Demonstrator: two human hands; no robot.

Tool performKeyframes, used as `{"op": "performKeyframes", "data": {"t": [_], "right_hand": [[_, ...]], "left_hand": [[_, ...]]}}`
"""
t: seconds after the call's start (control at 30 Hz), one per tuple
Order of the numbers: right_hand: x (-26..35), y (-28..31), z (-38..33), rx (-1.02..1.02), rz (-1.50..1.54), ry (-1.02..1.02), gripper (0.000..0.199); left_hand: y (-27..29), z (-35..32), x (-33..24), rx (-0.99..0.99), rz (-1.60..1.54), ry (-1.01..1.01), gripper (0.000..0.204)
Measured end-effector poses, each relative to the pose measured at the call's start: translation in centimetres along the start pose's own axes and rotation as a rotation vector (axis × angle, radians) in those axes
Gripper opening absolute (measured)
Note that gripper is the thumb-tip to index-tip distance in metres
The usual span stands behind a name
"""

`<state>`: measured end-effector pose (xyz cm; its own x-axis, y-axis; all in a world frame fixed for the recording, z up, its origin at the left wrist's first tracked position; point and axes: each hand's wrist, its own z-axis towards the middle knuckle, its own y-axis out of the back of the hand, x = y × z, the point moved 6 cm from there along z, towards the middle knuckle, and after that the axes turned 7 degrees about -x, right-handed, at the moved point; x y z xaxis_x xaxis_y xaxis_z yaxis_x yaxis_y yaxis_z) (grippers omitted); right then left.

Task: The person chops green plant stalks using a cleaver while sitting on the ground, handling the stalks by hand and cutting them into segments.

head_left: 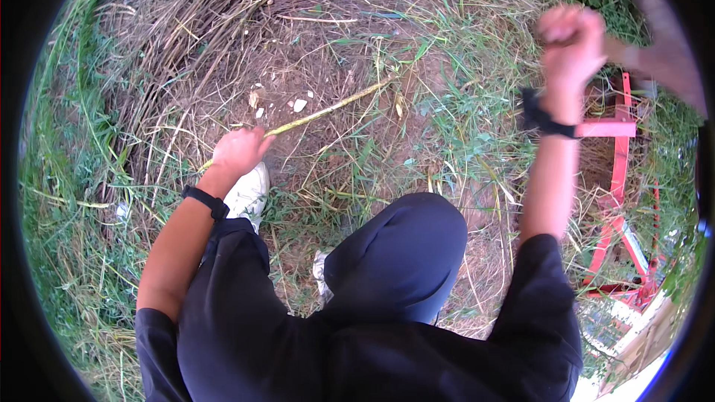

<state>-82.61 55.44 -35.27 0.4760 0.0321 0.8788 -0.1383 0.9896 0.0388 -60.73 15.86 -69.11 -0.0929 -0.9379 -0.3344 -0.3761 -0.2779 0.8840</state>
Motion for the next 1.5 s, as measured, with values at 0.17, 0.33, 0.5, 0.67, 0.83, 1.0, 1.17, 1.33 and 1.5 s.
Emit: {"op": "performKeyframes", "data": {"t": [0.17,0.33,0.5,0.67,0.83,1.0,1.17,1.33,1.5], "right_hand": [[-18.2,0.9,-27.9,0.087,-0.388,-1.670,0.019],[-17.5,-1.5,-26.8,0.069,-0.373,-1.555,0.023],[-16.5,-2.3,-24.3,-0.201,0.099,-1.698,0.023],[-4.5,-3.2,-7.1,-0.084,-0.577,-0.768,0.012],[2.8,-3.7,2.1,-0.055,-0.287,-0.025,0.027],[-14.1,-2.9,-21.6,-0.153,-0.258,-1.262,0.025],[-15.6,-4.3,-22.6,0.058,-0.345,-1.487,0.026],[-13.5,-4.2,-17.6,-0.092,-0.305,-1.478,0.012],[-0.3,-6.0,0.1,-0.041,-0.789,-0.647,0.017]], "left_hand": [[0.9,-0.3,-0.7,0.010,0.059,-0.028,0.049],[0.8,-1.4,-0.9,-0.070,0.109,-0.037,0.045],[0.2,-0.6,-0.9,-0.065,0.028,-0.049,0.046],[-0.4,-0.8,-0.3,0.043,0.025,0.024,0.049],[-0.1,-0.8,0.3,0.029,0.023,0.021,0.051],[0.4,-0.9,-0.7,0.035,-0.013,0.000,0.053],[0.6,-1.0,0.5,-0.005,0.004,0.032,0.056],[0.6,-0.3,0.1,-0.029,-0.008,-0.030,0.057],[-0.5,-1.2,1.3,0.063,-0.012,0.051,0.058]]}}
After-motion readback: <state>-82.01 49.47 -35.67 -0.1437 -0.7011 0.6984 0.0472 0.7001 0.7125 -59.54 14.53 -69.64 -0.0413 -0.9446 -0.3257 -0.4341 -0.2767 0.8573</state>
